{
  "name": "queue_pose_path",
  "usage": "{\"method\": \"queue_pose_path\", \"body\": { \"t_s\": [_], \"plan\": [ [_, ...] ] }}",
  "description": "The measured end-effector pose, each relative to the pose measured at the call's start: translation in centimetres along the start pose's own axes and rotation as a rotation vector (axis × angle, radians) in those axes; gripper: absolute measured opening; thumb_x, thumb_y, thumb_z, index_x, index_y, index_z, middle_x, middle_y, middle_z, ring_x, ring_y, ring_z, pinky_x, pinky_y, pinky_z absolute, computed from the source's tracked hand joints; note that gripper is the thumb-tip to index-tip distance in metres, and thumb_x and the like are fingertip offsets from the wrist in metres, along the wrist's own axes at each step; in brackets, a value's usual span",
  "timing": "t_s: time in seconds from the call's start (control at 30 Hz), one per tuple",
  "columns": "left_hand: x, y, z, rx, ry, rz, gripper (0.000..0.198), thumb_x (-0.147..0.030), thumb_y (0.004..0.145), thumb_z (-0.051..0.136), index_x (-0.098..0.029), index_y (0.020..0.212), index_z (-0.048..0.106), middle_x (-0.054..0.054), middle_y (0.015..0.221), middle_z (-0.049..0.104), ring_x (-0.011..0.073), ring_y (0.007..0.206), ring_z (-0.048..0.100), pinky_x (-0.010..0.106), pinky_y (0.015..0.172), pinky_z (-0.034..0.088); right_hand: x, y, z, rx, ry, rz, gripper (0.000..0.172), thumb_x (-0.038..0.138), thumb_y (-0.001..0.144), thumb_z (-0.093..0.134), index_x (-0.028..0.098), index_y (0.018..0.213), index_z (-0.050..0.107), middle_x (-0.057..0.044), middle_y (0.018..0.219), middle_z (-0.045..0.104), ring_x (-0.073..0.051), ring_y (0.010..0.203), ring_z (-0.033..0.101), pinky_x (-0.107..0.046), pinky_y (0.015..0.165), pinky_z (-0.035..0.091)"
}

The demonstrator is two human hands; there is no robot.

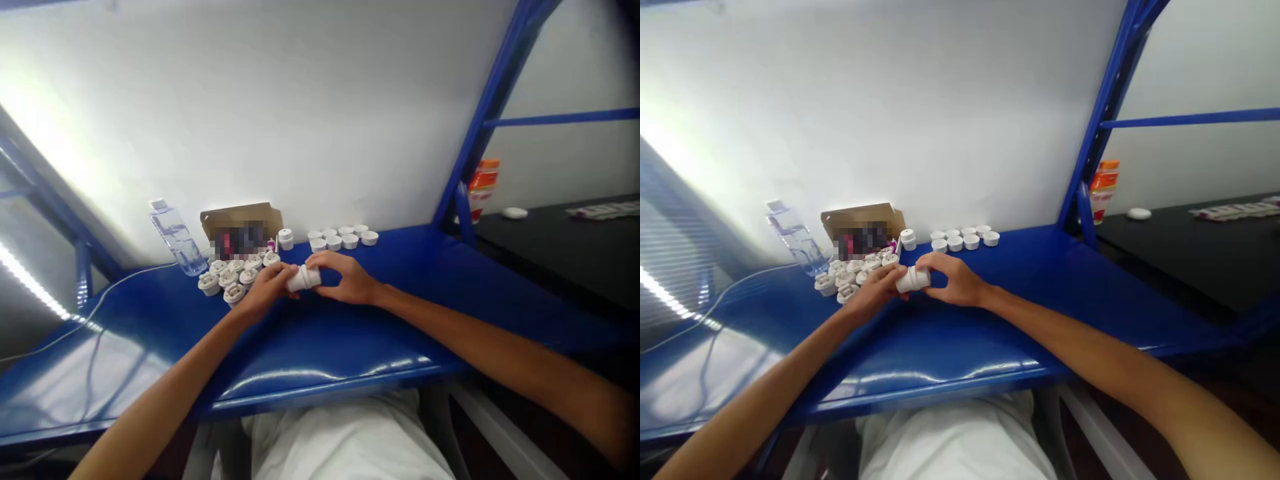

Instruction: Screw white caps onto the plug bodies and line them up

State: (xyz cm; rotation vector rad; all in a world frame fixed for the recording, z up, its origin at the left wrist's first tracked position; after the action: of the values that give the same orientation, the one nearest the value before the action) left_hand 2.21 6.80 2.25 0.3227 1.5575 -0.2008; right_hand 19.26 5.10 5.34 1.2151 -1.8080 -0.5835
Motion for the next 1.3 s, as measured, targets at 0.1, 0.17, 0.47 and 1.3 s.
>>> {"method": "queue_pose_path", "body": {
  "t_s": [0.1,0.17,0.47,1.3],
  "plan": [
    [-0.3,-0.1,0.1,0.005,-0.007,0.000,0.042,-0.052,0.082,0.075,-0.012,0.089,0.066,0.005,0.081,0.066,0.0146,0.067,0.063,0.029,0.062,0.055,0.0,0.0,-0.2,-0.011,0.014,0.039,0.039,0.022,0.083,0.072,0.025,0.121,0.063,-0.008,0.122,0.069,-0.027,0.121,0.063,-0.043,0.104,0.053],
    [-0.3,-0.1,0.1,0.005,-0.016,-0.018,0.043,-0.054,0.084,0.073,-0.012,0.090,0.067,0.006,0.081,0.067,0.0148,0.069,0.063,0.027,0.061,0.054,0.0,0.1,-0.3,-0.003,0.031,0.049,0.037,0.023,0.084,0.072,0.026,0.120,0.063,-0.008,0.123,0.069,-0.027,0.120,0.063,-0.043,0.103,0.053],
    [0.2,-0.1,0.1,-0.005,-0.046,-0.065,0.044,-0.055,0.084,0.072,-0.012,0.090,0.068,0.006,0.077,0.069,0.0142,0.067,0.063,0.025,0.057,0.050,-0.3,0.2,-0.2,0.024,-0.017,0.072,0.033,0.027,0.086,0.070,0.025,0.118,0.065,-0.008,0.124,0.069,-0.028,0.123,0.062,-0.046,0.109,0.048],
    [-2.0,-0.4,-0.1,0.004,0.234,0.224,0.041,-0.038,0.072,0.086,-0.018,0.100,0.063,0.004,0.095,0.069,0.0186,0.088,0.067,0.032,0.084,0.052,-3.7,-1.1,1.9,0.057,0.380,0.553,0.043,0.057,0.088,0.067,0.016,0.104,0.071,-0.005,0.088,0.074,-0.020,0.075,0.070,-0.035,0.076,0.060]
  ]
}}
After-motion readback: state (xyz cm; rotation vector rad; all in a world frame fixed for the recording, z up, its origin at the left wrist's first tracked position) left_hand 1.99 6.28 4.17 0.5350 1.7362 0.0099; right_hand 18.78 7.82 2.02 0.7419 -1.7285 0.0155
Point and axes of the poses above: each hand's wrist, its own y-axis towards the middle knuckle, its own z-axis out of the palm, x = y × z, the point moved 7 cm from there along y, towards the middle knuckle
